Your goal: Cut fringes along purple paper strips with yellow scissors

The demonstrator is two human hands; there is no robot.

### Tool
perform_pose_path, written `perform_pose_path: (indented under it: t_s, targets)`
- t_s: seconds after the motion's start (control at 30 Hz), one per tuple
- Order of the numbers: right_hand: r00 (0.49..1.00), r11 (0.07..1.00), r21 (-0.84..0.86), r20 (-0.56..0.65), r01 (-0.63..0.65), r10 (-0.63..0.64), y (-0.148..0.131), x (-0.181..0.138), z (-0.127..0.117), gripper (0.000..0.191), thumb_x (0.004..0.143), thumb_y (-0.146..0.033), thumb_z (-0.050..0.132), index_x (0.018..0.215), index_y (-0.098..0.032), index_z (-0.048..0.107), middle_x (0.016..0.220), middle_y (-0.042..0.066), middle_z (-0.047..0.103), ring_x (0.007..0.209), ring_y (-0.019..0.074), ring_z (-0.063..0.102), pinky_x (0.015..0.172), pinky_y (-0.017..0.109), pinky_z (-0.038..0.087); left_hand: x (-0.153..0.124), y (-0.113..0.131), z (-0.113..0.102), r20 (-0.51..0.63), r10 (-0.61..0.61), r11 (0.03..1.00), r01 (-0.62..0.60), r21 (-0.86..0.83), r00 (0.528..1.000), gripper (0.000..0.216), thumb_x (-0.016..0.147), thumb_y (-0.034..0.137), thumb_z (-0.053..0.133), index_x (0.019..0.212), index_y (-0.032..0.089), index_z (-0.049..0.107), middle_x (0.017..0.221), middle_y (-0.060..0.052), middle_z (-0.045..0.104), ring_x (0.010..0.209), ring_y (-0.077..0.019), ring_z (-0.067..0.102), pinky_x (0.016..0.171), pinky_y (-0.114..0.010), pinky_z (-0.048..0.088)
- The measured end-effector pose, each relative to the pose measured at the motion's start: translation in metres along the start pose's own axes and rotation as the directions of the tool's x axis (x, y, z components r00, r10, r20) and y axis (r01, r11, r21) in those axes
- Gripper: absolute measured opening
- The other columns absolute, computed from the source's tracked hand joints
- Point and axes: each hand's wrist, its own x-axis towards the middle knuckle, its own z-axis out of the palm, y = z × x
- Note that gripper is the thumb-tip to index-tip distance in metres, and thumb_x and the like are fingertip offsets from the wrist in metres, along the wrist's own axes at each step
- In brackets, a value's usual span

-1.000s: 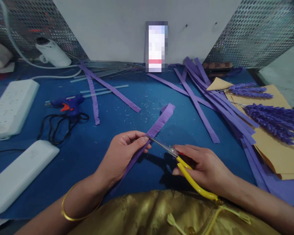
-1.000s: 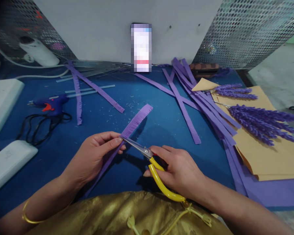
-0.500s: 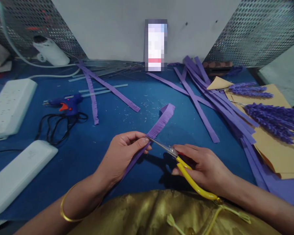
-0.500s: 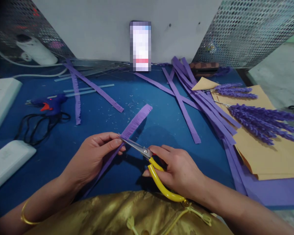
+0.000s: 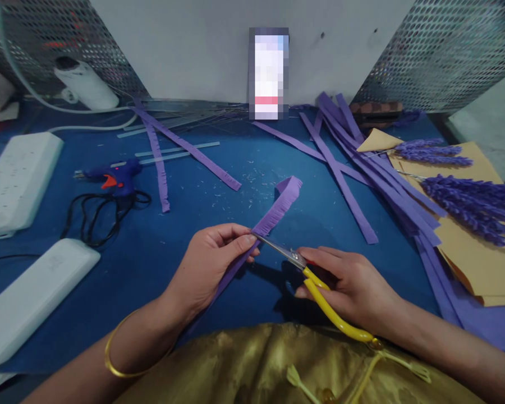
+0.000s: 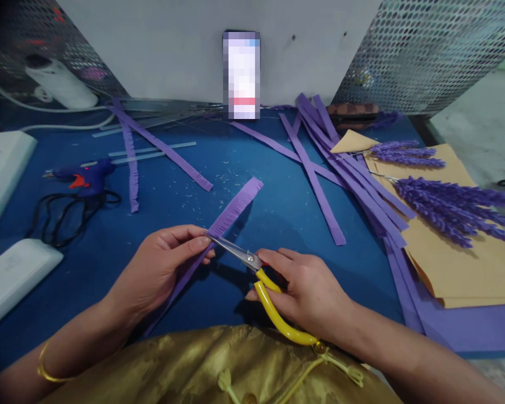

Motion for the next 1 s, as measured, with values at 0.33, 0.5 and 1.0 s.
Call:
perform_pose_path:
  t_s: [0.33, 0.5, 1.0]
  targets:
    - [0.995, 0.980, 0.179, 0.056, -0.091, 0.082, -0.0013, -0.0005, 0.0008, 0.030, 0.090, -0.046, 0.068, 0.102, -0.019, 0.072, 0.094, 0.007, 0.073, 0.079, 0.0200, 0.067, 0.068, 0.028, 0.048, 0.0015, 0.0043, -0.0035, 0.077, -0.085, 0.993, 0.091, -0.073, 0.993, 0.013, 0.071, 0.024, 0.082, 0.065, 0.016, 0.075, 0.057, 0.001, 0.069, 0.053, -0.0063, 0.060, 0.055, -0.013, 0.047]
    - [0.993, 0.977, 0.181, 0.061, -0.112, 0.103, 0.0002, 0.0002, 0.0012, 0.036, 0.090, -0.050, 0.068, 0.106, -0.018, 0.071, 0.093, 0.006, 0.072, 0.078, 0.0200, 0.066, 0.068, 0.028, 0.048, 0.0026, 0.0021, -0.0030, 0.062, -0.087, 0.994, 0.091, -0.066, 0.994, 0.012, 0.073, 0.027, 0.083, 0.071, 0.017, 0.077, 0.063, 0.001, 0.072, 0.056, -0.0063, 0.062, 0.058, -0.013, 0.048]
    - [0.997, 0.995, 0.061, 0.021, -0.080, 0.079, -0.0003, -0.0002, 0.0007, 0.052, 0.088, -0.062, 0.064, 0.118, -0.020, 0.067, 0.082, 0.004, 0.065, 0.067, 0.0180, 0.058, 0.060, 0.028, 0.041, 0.0012, -0.0005, -0.0034, -0.011, 0.033, 0.999, -0.033, 0.036, 0.999, 0.007, 0.076, 0.028, 0.081, 0.077, 0.022, 0.079, 0.068, 0.002, 0.075, 0.062, -0.0065, 0.064, 0.063, -0.014, 0.049]
